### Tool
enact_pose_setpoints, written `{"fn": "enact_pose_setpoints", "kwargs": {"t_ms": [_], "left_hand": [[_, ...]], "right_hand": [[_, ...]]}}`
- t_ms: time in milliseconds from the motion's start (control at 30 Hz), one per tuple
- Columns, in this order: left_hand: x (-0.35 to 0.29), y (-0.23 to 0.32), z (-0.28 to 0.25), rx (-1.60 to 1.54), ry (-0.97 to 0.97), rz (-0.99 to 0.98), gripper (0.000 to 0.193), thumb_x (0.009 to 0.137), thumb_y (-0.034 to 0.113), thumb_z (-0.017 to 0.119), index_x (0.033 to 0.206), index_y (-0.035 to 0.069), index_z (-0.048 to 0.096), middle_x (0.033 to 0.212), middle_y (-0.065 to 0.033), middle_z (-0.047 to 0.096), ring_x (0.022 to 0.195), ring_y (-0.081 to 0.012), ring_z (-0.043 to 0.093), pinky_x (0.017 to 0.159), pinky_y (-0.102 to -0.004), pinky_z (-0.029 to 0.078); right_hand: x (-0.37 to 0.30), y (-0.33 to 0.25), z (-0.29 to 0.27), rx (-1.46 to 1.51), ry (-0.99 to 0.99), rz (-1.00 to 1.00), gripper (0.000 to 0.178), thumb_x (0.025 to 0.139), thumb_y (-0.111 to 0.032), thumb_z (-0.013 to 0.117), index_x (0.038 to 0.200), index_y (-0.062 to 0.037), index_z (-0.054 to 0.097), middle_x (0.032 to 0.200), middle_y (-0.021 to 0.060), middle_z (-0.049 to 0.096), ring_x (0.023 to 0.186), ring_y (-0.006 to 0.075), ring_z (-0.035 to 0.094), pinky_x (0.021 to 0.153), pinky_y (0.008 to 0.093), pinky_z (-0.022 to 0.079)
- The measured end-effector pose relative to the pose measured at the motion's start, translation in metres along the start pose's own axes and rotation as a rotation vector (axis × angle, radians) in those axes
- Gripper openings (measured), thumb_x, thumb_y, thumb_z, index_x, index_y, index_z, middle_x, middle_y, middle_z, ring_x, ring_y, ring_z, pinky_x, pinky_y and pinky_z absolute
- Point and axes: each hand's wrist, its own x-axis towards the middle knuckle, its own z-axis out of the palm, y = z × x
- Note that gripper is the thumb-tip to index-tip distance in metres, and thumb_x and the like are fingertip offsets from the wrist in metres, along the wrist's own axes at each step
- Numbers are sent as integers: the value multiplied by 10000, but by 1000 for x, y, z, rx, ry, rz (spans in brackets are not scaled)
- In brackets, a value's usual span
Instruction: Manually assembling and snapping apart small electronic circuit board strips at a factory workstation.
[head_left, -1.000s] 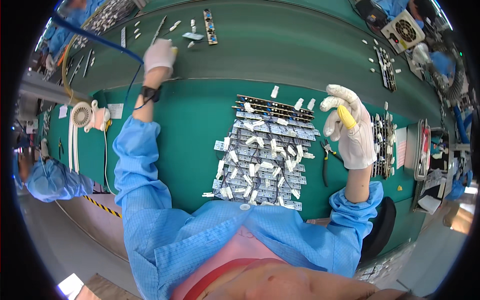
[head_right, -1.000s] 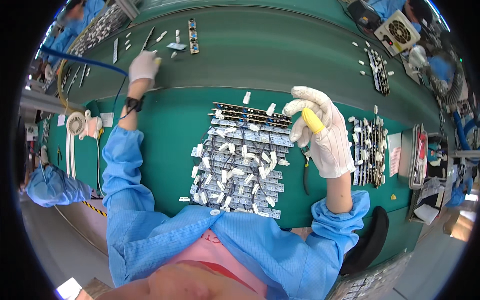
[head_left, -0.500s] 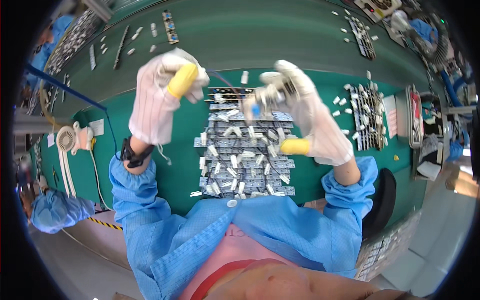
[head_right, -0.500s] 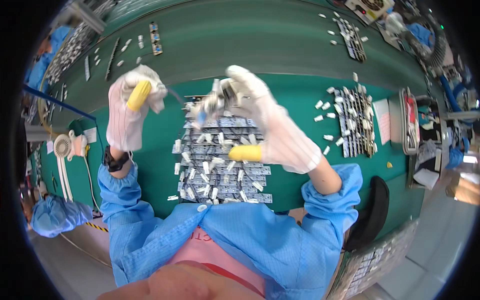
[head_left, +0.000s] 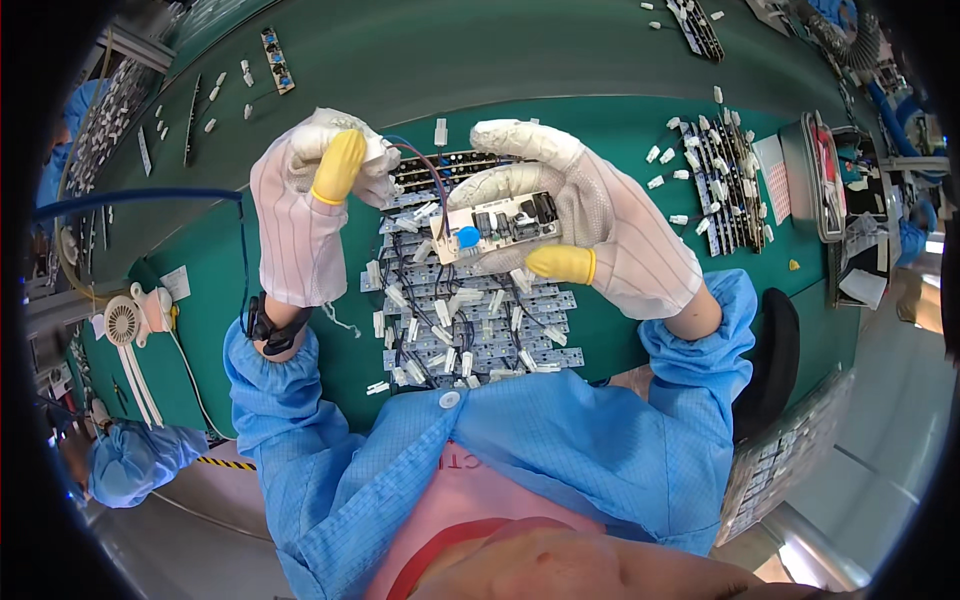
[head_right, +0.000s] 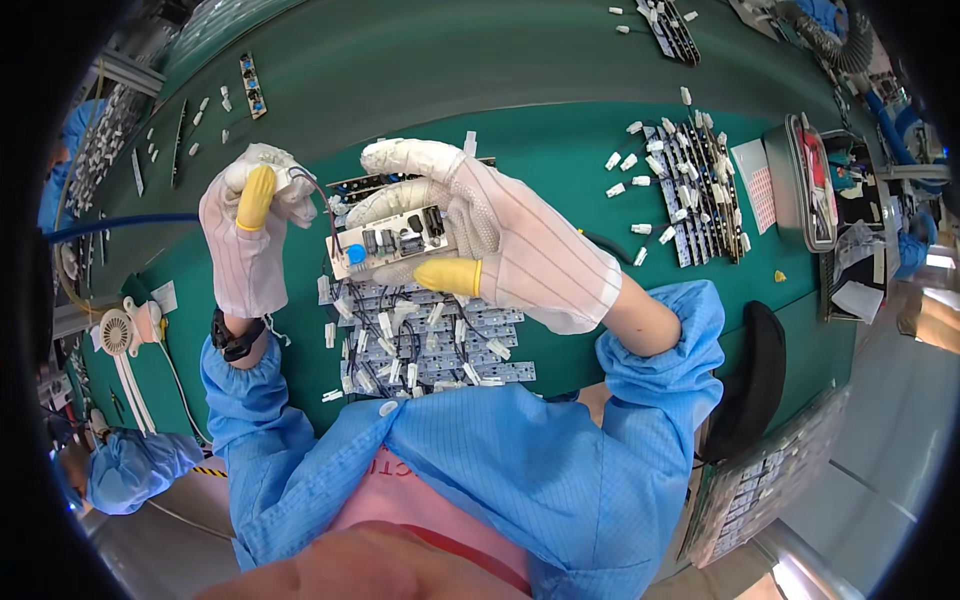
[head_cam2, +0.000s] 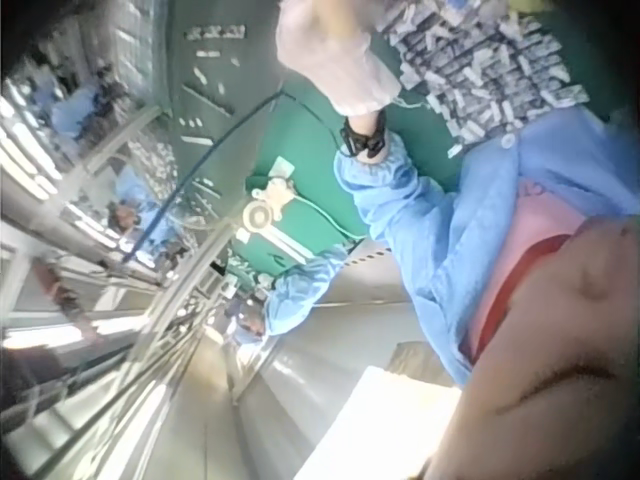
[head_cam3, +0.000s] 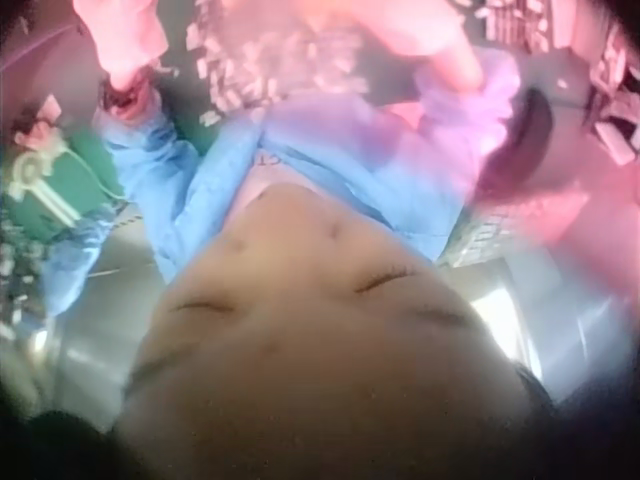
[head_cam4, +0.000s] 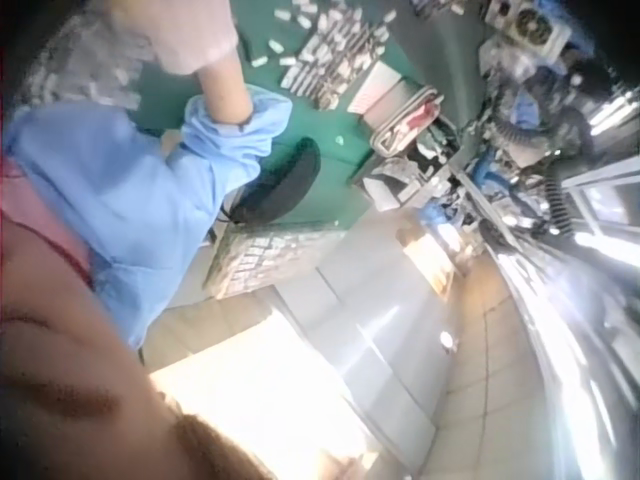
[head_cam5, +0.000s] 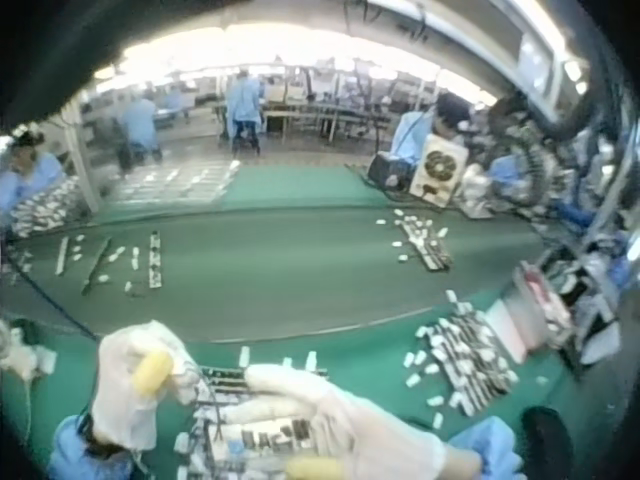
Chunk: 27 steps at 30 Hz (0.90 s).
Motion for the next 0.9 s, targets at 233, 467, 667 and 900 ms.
{"fn": "enact_pose_setpoints", "kwargs": {"t_ms": [233, 467, 667, 900], "left_hand": [[5, -10, -5, 35, -43, -51, 245, 871, 218, 600, 910, -24, 603, 845, -83, 625, 673, -142, 621, 629, -252, 503], [2, -6, -5, 167, 10, 26, 258, 873, 225, 589, 963, -15, 617, 826, -72, 646, 681, -140, 633, 635, -246, 491], [-3, -4, -10, 112, 47, -44, 502, 822, 449, 650, 974, -28, 608, 962, -114, 615, 773, -161, 590, 651, -281, 466], [-3, -1, -7, 40, 36, -44, 544, 786, 473, 692, 974, -31, 610, 986, -140, 608, 775, -189, 596, 649, -289, 474]], "right_hand": [[-1, -4, 2, -42, 55, -49, 677, 864, -247, 649, 1377, 40, 312, 1221, 234, 544, 1086, 304, 596, 859, 359, 555], [-1, -7, 9, -132, 81, -35, 756, 835, -300, 671, 1394, 30, 282, 1222, 212, 558, 1137, 284, 568, 934, 362, 508], [-5, -8, 12, -265, 79, -66, 787, 807, -311, 697, 1402, 1, 289, 1236, 202, 557, 1144, 268, 568, 962, 317, 471], [-9, -5, 10, -245, 38, -73, 772, 797, -254, 698, 1407, -12, 293, 1254, 206, 541, 1147, 280, 568, 984, 320, 454]]}}
